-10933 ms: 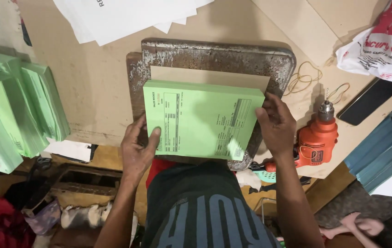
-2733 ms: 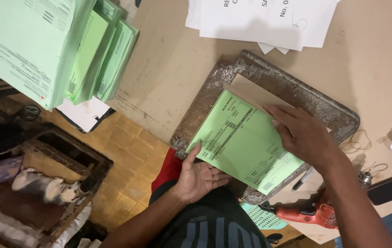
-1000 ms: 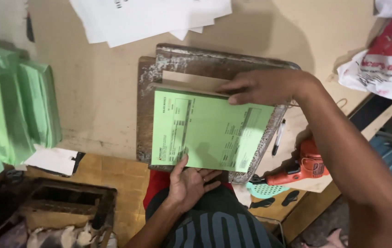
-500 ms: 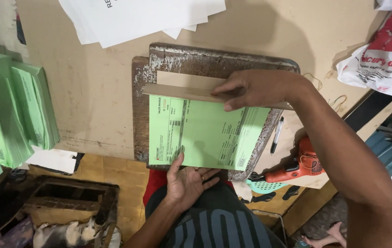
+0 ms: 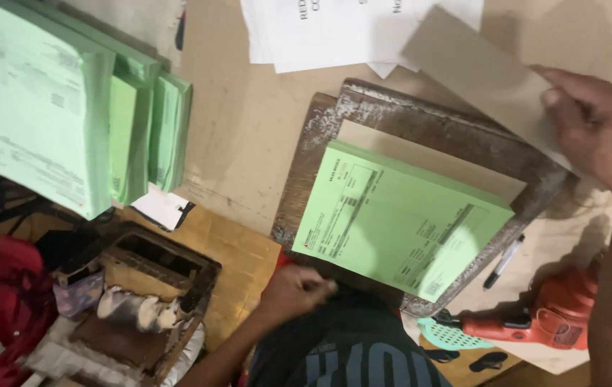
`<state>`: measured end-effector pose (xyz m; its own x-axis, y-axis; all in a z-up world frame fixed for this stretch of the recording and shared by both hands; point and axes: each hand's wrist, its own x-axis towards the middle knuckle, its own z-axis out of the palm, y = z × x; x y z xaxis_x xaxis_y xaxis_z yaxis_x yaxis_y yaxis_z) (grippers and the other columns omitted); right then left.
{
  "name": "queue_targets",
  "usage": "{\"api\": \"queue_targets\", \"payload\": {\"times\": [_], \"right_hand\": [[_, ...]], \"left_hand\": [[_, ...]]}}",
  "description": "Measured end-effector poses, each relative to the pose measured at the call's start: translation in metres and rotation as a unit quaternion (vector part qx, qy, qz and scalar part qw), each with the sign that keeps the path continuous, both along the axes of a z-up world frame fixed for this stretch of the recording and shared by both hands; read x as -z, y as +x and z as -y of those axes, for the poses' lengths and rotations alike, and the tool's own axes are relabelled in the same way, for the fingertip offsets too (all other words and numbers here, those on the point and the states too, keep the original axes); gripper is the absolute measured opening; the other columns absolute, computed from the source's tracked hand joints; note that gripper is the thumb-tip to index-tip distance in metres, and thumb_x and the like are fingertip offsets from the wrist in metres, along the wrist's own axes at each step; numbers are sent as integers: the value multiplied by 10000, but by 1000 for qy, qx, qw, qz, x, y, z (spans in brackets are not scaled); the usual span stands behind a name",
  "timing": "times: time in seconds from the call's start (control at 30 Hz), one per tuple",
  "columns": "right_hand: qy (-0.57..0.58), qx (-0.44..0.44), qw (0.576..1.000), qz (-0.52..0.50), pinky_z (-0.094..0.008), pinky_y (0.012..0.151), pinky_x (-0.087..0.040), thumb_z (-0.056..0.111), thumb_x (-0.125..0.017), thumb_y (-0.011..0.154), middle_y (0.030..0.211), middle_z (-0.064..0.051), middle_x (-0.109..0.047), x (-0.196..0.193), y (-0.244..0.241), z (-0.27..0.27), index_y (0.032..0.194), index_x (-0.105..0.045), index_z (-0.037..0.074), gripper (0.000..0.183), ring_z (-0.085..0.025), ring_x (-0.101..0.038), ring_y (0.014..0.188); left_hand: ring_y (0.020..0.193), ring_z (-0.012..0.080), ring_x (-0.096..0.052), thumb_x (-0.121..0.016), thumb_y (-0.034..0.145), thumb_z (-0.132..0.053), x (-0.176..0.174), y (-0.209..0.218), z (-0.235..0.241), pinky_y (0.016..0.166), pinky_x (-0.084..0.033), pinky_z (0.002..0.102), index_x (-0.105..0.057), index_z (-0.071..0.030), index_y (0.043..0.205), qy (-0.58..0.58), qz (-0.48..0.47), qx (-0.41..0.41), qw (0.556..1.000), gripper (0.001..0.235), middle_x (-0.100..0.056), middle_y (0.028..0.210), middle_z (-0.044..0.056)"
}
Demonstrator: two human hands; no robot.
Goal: Aligning stacks of green invoice papers inside a metal jig on a workbench
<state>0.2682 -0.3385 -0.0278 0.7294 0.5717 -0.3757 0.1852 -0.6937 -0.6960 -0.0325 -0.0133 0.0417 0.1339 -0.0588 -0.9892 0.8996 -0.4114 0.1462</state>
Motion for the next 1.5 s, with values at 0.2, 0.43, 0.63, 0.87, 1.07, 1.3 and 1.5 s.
{"api": "queue_targets", "payload": {"times": [0.2, 0.43, 0.63, 0.87, 1.07, 1.3, 1.5], "right_hand": [[21, 42, 972, 230, -507, 1006, -413, -106, -635, 1297, 1310, -338, -539, -14, -40, -7, 1436, -523, -173, 190, -463, -511, 1185], [-14, 275, 961, 27, -362, 957, -462, 46, -612, 1194, 1255, -195, -648, -19, -154, 16, 1432, -675, -43, 262, -257, -585, 1094], [66, 373, 926, -5, -314, 800, -539, -15, -676, 1023, 1164, -127, -611, -8, -192, 3, 1430, -610, 30, 415, -205, -637, 975], [77, 343, 934, 57, -376, 745, -589, -74, -745, 990, 1093, -206, -635, 7, -190, 0, 1319, -709, -29, 335, -336, -700, 923], [76, 299, 948, 82, -379, 1066, -504, -39, -615, 1132, 1258, -243, -658, -4, -188, -6, 1328, -673, -89, 211, -302, -635, 1158], [43, 341, 939, -1, -440, 1141, -460, 153, -591, 1132, 1372, -265, -619, -19, -178, -18, 1416, -600, -62, 357, -337, -577, 1310], [59, 328, 943, 10, -388, 1133, -459, 95, -586, 1139, 1325, -191, -650, -12, -177, -13, 1364, -648, -23, 261, -263, -593, 1261]], "left_hand": [[987, 184, -748, -689, 947, -174, 27, 45, -44, 1015, -615, 374, -667, -134, 881, 93, 370, -146, 913, 80, -750, 965, 37], [1312, 336, -522, -501, 1009, -559, 46, 126, -76, 1081, -414, 595, -469, -317, 1482, 11, 459, 9, 888, 533, -573, 1476, 141], [1030, 246, -649, -690, 1003, -164, 54, 140, -67, 903, -545, 377, -672, -132, 1363, -53, 553, 32, 831, 362, -678, 1128, 127], [981, 343, -703, -737, 967, -143, 47, 143, -76, 871, -589, 482, -723, -111, 1305, -30, 564, 48, 824, 339, -673, 1134, 198], [1128, 237, -620, -587, 1052, -336, 75, 131, -77, 941, -587, 395, -576, -221, 1410, -25, 551, 78, 830, 376, -653, 1287, 121], [1182, 225, -626, -582, 1043, -392, 72, 143, -79, 1100, -450, 518, -611, -253, 1373, -42, 545, 56, 835, 359, -716, 1287, 44], [1371, 338, -480, -627, 950, -429, 72, 155, -81, 1149, -304, 626, -716, -251, 1228, -19, 439, 94, 893, 342, -763, 1132, 70]]}}
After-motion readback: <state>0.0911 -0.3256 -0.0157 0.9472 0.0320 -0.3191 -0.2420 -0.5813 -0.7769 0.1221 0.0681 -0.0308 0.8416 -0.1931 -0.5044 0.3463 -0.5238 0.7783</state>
